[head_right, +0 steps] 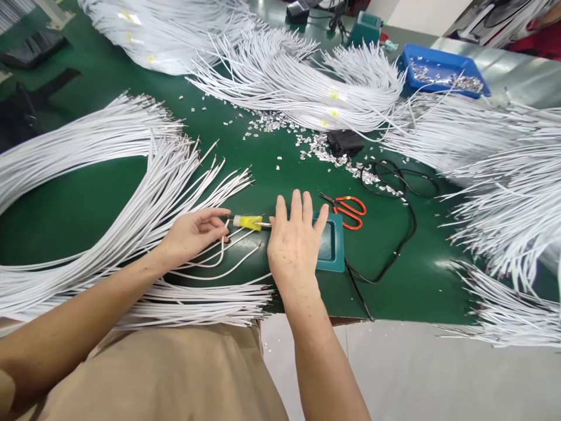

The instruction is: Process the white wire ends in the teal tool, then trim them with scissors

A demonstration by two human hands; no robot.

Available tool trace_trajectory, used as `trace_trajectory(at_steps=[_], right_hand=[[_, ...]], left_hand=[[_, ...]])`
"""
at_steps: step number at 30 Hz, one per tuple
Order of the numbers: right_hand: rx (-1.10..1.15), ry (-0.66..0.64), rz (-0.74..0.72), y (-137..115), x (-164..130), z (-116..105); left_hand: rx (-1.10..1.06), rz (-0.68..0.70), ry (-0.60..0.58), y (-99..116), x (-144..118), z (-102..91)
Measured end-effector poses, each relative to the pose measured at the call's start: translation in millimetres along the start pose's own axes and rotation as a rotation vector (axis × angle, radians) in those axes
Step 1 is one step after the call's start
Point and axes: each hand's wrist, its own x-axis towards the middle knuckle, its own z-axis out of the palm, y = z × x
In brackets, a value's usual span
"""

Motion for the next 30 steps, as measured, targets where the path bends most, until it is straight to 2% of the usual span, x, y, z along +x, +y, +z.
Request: trace_trajectory(at_steps=[3, 5, 9, 11, 13, 16, 18, 19, 22, 25, 27, 30], right_hand=[[0.077, 0.053, -0.015, -12, -3, -6], [0.202, 0.075, -0.108, -30, -11, -12], [0.487, 0.020, -0.527, -82, -36, -16], [0.506, 0.004, -0.637, -104, -45, -10], [0.439, 0.008, -0.643, -119, -49, 0], [0.296, -0.008, -0.565, -128, -49, 12], [0.273, -0.076, -0.541, -129, -50, 13], [0.286, -0.119, -0.543, -129, -51, 11], [0.337, -0.220, -0.551, -129, -58, 2], [0.367, -0.255, -0.572, -128, -69, -5], [0.379, -0.269, -0.603, -128, -76, -7], [0.419, -0.288, -0.615, -129, -85, -6]], left_hand=[[-0.044, 0.006, 0.023, 4, -5, -5.6], [-0.091, 0.021, 0.030, 6, -7, -10.2], [-0.140, 0.024, 0.003, 9, -11, -19.6], [-0.139, 0.014, 0.001, 11, -13, -24.6], [-0.130, 0.001, -0.025, 14, -16, -31.0], [-0.060, -0.035, -0.194, 21, -17, -44.6], [-0.002, -0.040, -0.282, 26, -15, -54.4], [0.026, -0.030, -0.279, 28, -13, -58.6], [0.161, 0.013, -0.112, 32, -3, -65.6], [0.404, 0.087, 0.078, 31, 7, -64.4], [0.527, 0.151, 0.145, 30, 12, -61.1], [0.648, 0.249, 0.167, 29, 19, -55.1]])
